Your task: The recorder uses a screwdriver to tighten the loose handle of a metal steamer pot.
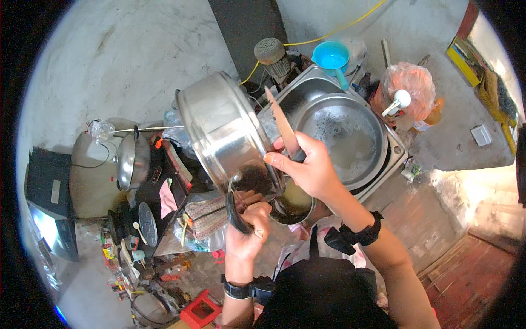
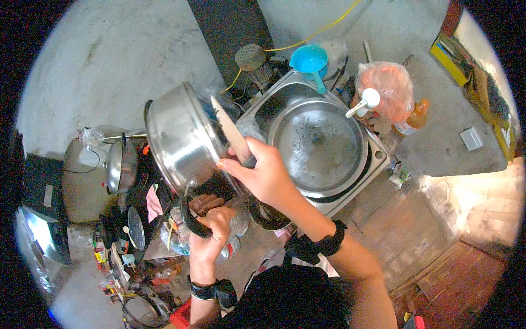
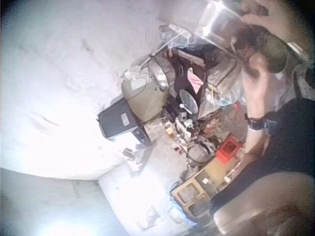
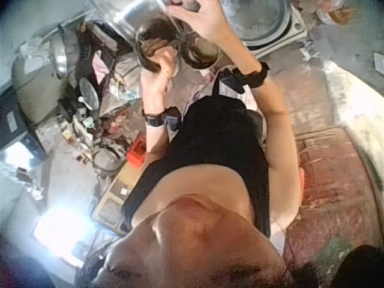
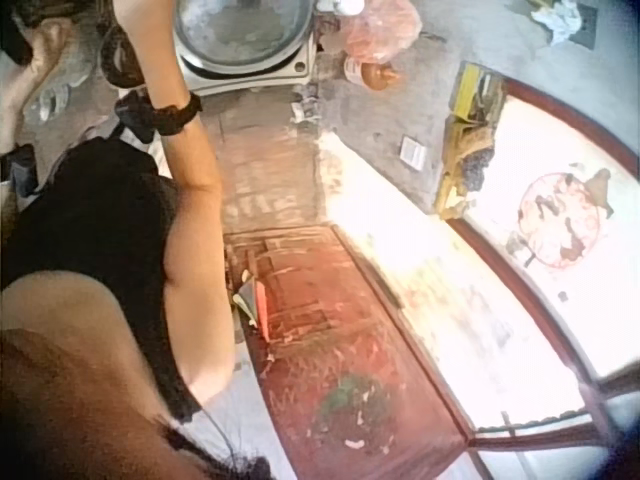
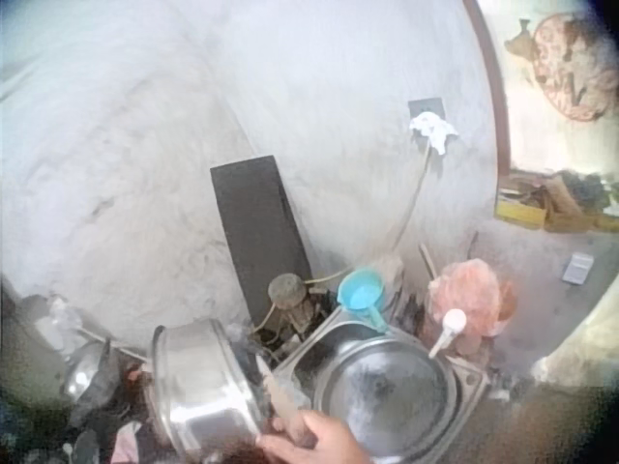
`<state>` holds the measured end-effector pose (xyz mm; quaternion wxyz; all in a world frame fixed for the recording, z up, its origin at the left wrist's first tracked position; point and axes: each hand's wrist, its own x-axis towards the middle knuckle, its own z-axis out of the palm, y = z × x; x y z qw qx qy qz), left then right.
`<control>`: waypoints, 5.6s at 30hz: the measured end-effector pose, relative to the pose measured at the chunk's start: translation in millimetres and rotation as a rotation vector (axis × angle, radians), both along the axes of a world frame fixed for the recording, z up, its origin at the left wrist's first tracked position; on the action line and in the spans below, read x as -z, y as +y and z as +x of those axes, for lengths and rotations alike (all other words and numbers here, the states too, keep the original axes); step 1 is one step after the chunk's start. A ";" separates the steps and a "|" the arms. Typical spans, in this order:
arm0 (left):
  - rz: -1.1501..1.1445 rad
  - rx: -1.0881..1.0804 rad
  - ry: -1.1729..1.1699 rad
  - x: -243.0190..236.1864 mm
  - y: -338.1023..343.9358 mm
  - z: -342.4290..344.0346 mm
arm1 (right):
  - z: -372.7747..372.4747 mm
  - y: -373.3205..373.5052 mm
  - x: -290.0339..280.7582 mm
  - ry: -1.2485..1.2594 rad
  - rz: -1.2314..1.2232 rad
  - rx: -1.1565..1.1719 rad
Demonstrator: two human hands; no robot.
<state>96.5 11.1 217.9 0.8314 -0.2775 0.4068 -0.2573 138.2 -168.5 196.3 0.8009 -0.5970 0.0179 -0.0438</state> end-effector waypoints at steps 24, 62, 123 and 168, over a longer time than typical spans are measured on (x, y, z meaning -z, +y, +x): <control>1.111 0.642 -0.788 9.9 58.3 -16.9 | 59.8 33.4 -85.9 -0.218 -0.885 -0.459; 2.354 0.293 -0.846 19.7 54.0 -32.5 | -31.0 107.1 -26.5 -0.352 -0.607 -0.290; 2.774 0.616 -1.096 -10.9 72.8 -60.2 | -34.6 58.0 -42.1 -0.576 -0.962 -0.426; 2.746 0.647 -1.069 -10.4 57.7 -55.7 | -43.4 61.9 -63.2 -0.845 -1.140 -0.536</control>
